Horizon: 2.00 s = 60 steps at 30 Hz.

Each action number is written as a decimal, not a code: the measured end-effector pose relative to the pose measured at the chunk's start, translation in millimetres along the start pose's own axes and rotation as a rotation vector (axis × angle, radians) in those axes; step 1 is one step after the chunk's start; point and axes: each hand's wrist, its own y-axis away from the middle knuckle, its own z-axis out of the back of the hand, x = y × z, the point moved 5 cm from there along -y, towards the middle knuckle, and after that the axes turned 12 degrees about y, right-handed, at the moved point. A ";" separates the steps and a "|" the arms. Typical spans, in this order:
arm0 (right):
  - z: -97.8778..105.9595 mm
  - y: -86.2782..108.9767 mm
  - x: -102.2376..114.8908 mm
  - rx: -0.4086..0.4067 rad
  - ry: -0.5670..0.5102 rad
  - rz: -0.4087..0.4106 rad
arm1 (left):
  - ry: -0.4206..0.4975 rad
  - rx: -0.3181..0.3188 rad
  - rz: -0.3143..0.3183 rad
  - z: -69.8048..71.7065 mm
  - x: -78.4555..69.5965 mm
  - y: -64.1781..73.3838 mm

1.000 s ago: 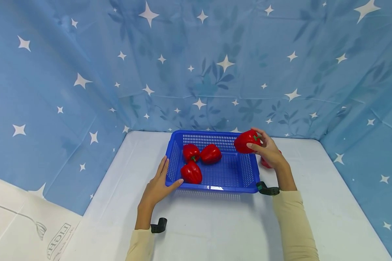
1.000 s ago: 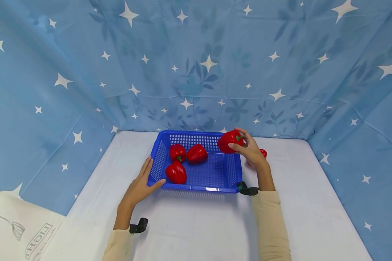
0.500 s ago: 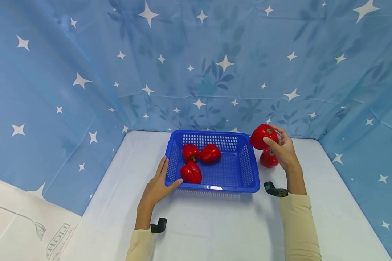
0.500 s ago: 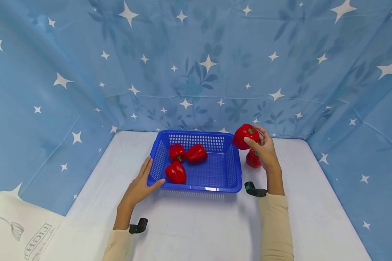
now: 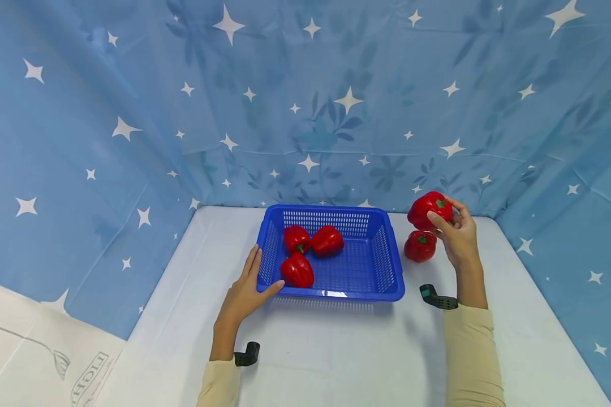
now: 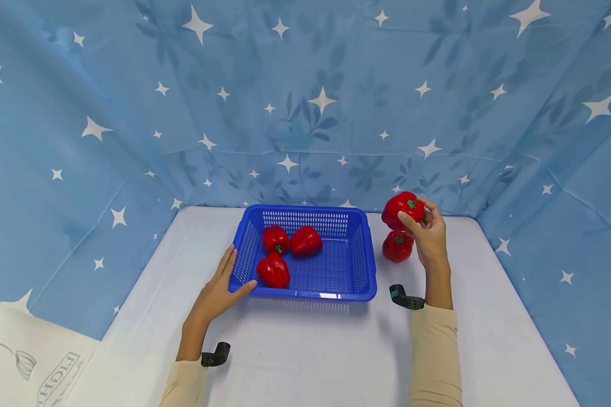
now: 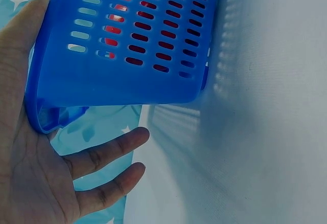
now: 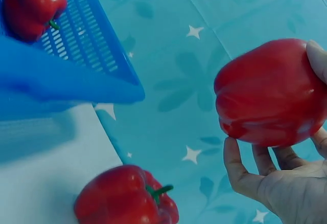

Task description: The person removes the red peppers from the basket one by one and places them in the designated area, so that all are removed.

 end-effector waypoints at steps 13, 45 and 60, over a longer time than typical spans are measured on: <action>38.5 1.2 -18.9 -0.213 -0.041 -0.135 | 0.015 -0.001 -0.002 0.7 -1.9 2.4; 93.2 9.0 -124.0 -0.130 0.295 -0.485 | 0.024 -0.010 -0.019 0.8 -1.0 -0.4; 108.2 -3.8 -157.4 -0.053 0.402 -0.466 | 0.035 -0.016 -0.009 -1.6 0.8 0.9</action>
